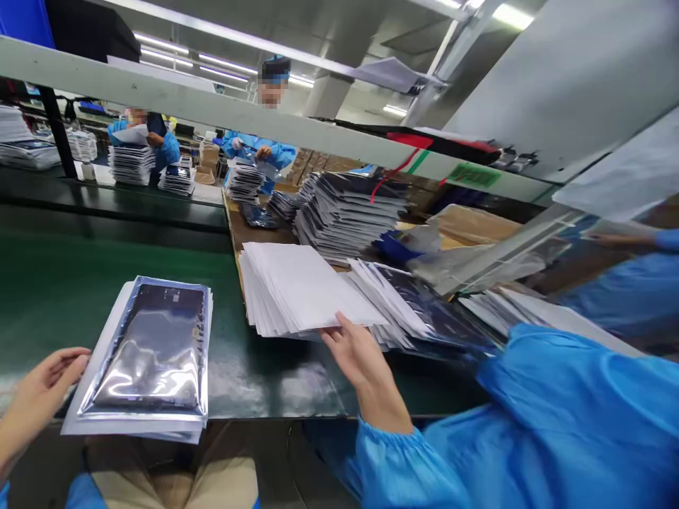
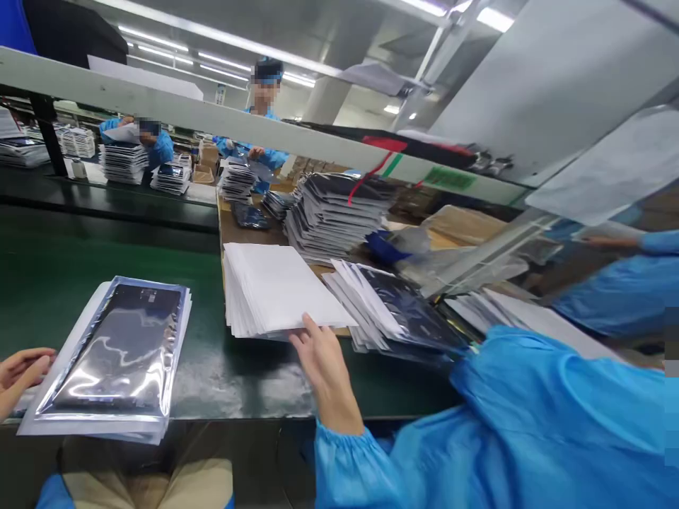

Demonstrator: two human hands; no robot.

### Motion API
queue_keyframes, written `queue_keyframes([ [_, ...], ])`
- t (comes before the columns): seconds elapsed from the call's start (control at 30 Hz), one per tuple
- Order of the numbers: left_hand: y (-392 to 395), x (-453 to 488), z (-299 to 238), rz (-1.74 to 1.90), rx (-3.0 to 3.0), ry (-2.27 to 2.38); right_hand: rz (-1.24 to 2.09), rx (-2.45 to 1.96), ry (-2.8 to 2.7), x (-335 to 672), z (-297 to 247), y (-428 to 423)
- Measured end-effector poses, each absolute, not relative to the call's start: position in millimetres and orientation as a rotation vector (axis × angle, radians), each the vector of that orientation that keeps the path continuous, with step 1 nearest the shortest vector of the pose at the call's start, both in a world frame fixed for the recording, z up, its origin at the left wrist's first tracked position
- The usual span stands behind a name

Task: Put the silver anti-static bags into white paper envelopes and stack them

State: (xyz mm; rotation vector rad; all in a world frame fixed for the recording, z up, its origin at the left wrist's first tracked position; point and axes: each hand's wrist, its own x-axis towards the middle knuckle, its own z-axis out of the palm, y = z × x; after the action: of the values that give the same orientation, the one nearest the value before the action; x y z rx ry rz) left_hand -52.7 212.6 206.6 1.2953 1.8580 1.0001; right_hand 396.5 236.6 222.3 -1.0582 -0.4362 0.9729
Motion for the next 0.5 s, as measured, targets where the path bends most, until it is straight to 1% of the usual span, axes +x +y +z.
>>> queue_keyframes([
  [0.07,218.2,-51.1,205.1,0.961,1.312,1.768,0.958,-1.065,-0.411,378.4,217.5,208.0],
  [0.13,221.7,-48.9,202.6,0.954,1.334,1.720,0.857,-1.112,-0.440,348.4,205.4,180.1],
  [0.17,223.5,-48.0,200.9,0.956,1.337,1.717,0.875,-1.178,-0.555,330.3,197.4,170.0],
  [0.23,227.7,-47.0,196.7,0.943,1.342,1.724,1.061,-1.280,-0.897,292.3,180.7,162.8],
  [0.3,231.6,-46.1,193.0,0.921,1.400,1.743,1.169,-1.299,-1.101,259.6,165.6,173.4],
  [0.4,233.3,-41.2,193.1,0.941,1.618,1.867,1.220,-1.301,-1.158,232.8,149.2,205.6],
  [0.5,229.7,-30.8,199.9,0.965,1.769,2.002,1.307,-1.268,-1.212,228.3,143.7,226.9],
])
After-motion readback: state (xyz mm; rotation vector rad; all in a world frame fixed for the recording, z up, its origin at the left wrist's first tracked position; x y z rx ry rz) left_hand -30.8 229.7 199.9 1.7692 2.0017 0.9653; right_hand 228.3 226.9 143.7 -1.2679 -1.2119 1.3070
